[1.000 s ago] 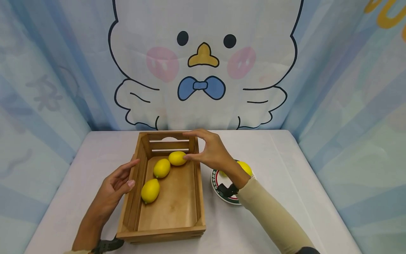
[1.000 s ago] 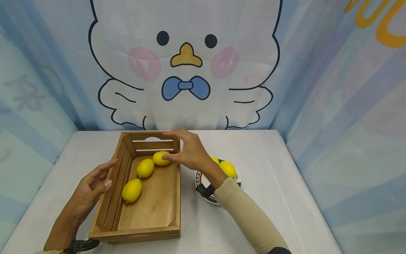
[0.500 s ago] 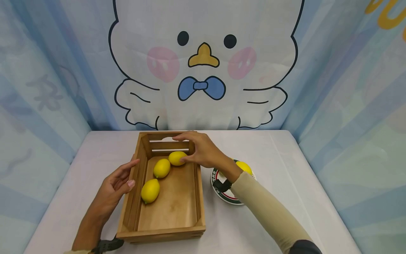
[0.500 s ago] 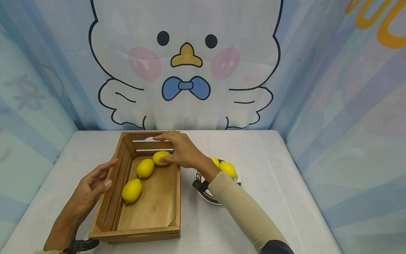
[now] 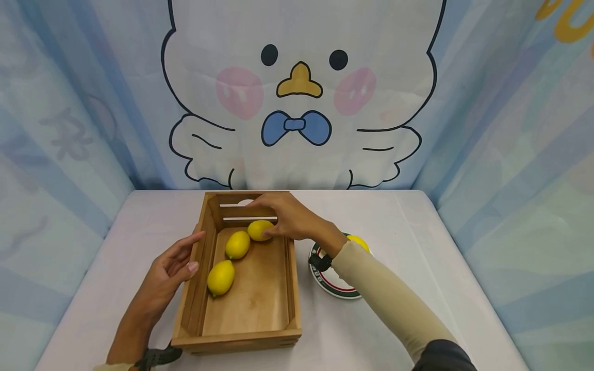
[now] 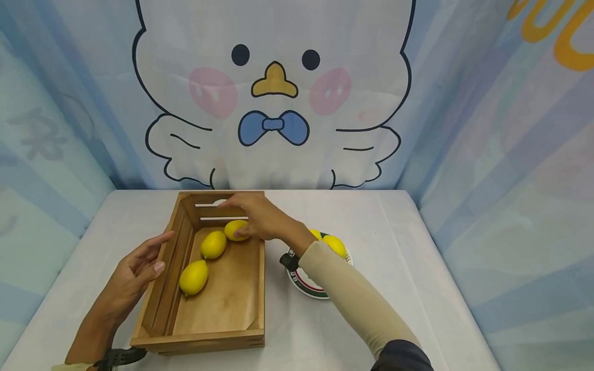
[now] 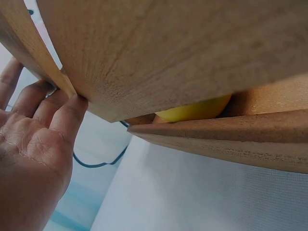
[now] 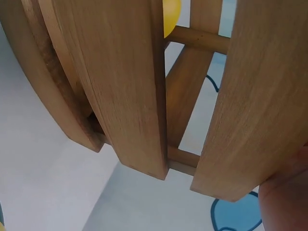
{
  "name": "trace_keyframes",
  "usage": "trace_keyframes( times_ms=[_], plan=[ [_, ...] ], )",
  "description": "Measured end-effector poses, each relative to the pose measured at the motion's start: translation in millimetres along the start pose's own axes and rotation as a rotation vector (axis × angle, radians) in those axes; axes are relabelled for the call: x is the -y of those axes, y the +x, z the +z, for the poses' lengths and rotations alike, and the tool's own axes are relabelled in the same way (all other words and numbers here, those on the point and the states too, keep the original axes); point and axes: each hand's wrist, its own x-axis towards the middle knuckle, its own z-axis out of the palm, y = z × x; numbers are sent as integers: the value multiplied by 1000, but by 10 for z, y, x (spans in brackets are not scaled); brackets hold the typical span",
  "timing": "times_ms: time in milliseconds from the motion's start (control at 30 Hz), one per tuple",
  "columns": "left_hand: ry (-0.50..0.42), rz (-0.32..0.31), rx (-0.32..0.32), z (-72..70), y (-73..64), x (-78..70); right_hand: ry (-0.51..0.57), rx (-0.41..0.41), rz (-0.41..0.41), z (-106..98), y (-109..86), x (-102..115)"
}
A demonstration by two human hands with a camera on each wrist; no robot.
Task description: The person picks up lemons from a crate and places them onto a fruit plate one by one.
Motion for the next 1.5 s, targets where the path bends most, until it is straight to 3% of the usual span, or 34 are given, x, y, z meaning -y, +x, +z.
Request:
trace_keyframes(
  times_ms=[333,700,1500],
  plan=[
    [-3,-2,0,-1,13,17,-21,159,66,7,125,-4],
    [-4,-6,0,-3,21,23,-145,308,65,25,313,54],
    [3,5,-4,4,16,1,-201,444,91,120,493,6]
  ],
)
